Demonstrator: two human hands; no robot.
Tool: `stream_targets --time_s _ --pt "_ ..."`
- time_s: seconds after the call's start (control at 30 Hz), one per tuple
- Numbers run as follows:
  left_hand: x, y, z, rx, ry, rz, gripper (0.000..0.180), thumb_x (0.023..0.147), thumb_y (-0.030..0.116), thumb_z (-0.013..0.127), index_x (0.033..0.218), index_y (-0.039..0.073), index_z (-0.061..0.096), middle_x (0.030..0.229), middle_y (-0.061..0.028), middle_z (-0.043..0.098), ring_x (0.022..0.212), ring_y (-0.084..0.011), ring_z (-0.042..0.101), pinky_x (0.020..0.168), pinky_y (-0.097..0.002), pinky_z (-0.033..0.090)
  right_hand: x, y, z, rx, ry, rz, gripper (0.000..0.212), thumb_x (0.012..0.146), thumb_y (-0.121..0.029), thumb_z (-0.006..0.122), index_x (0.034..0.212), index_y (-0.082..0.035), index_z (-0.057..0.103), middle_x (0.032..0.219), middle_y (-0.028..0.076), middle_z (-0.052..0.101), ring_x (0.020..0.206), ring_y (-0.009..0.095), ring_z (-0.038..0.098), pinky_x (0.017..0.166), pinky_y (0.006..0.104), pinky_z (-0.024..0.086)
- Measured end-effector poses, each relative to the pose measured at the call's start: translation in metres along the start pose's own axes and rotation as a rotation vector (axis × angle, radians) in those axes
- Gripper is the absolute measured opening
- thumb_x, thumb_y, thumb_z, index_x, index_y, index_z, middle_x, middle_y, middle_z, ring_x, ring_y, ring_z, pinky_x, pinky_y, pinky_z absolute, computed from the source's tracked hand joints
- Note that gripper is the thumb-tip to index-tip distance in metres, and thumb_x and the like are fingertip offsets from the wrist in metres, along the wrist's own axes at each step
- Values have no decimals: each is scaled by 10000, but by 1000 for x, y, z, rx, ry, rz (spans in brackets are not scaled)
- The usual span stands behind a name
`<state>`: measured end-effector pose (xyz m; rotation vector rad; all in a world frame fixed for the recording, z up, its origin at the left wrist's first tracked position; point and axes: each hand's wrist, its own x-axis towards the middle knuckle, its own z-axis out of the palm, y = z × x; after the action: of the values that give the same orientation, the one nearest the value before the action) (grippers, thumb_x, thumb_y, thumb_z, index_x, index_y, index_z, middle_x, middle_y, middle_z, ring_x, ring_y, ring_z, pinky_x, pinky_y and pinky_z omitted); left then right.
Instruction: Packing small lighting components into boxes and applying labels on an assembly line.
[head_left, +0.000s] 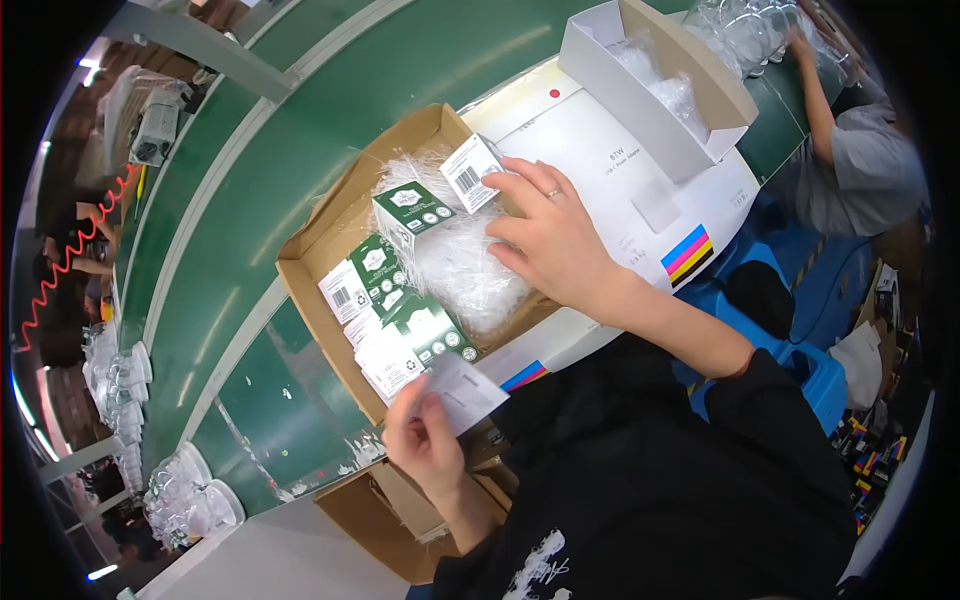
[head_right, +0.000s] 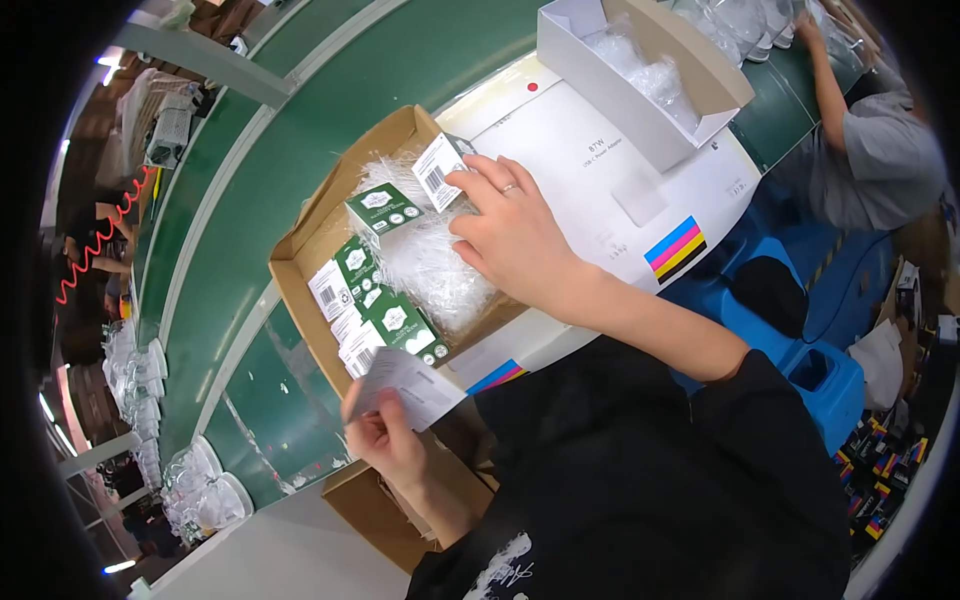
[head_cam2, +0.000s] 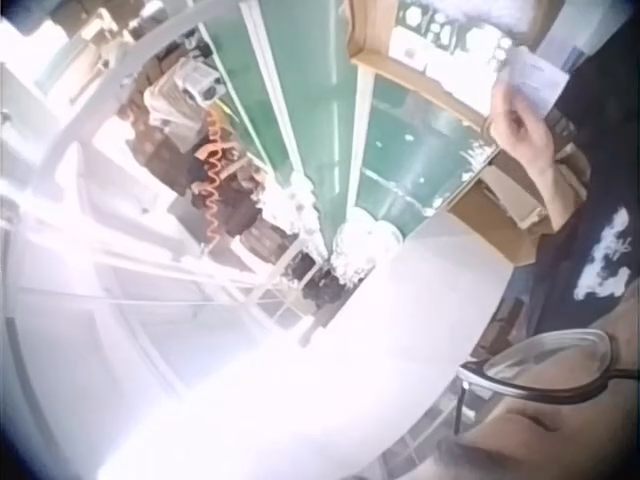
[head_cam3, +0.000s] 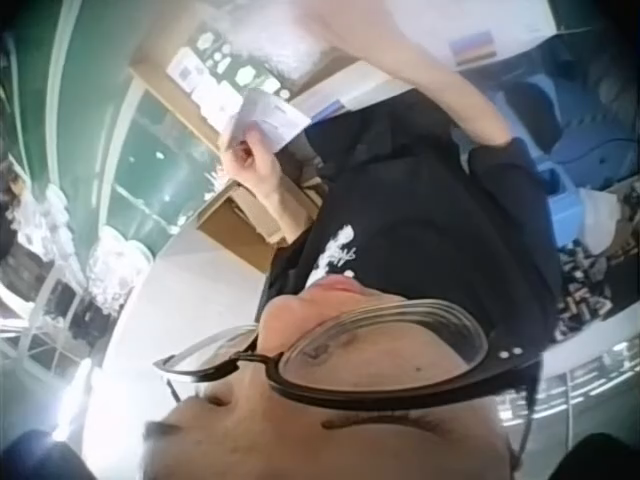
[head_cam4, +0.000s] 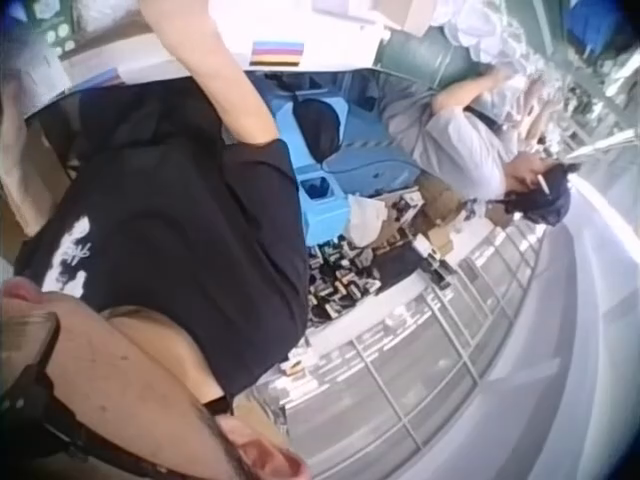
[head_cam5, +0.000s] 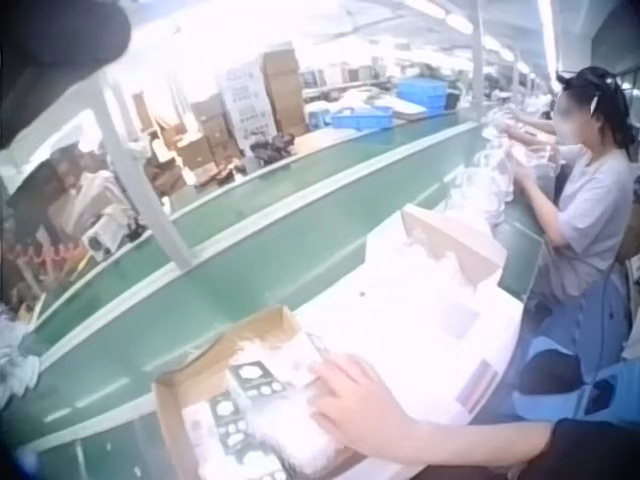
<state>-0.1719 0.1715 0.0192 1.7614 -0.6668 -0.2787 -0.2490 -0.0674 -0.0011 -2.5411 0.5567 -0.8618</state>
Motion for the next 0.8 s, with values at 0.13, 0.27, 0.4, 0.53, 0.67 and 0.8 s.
stream_targets --time_s 0.13,0.27,0.4,0.53,0.67,0.8 --pt "8 3 10 -52 -229 177 163 760 -50 596 877 -26 706 987 -207 669 878 -259 657 824 -320 490 -1 1 -1 -30 -49 -24 50 714 -79 689 739 -65 648 1162 88 574 1227 296 451 1026 458 345" --pt "-1 -12 16 -265 -105 64 206 721 -74 606 885 -19 718 992 -222 663 874 -274 652 830 -317 487 -6 -2 -10 1 -61 -21 50 711 -74 686 745 -65 650 1147 79 585 1202 286 474 1015 451 348" --pt "2 -16 22 -543 -187 -51 147 712 -67 635 831 -26 710 1028 -249 646 887 -297 659 812 -347 512 -12 -6 -22 93 -51 61 60 711 -42 665 763 -49 637 983 66 605 935 249 591 811 364 464" --pt "2 -7 35 -696 -335 -118 78 701 -30 676 776 -24 698 1052 -278 630 916 -328 664 797 -382 536 -15 1 -19 130 -13 51 100 709 -12 652 800 -33 617 837 55 578 705 208 593 595 297 482" --pt "4 -10 44 -758 -350 -151 89 709 -7 695 795 -19 678 1064 -292 624 918 -319 664 799 -362 531 -16 -2 -26 166 -42 120 109 724 5 635 823 -26 605 788 52 576 650 162 580 565 270 462" --pt "-3 -19 42 -771 -254 -320 83 799 -12 586 840 -43 651 1084 -291 618 948 -288 642 828 -329 506 -23 -11 -45 556 -195 443 72 774 21 588 841 -6 588 732 23 580 599 71 544 547 207 434"
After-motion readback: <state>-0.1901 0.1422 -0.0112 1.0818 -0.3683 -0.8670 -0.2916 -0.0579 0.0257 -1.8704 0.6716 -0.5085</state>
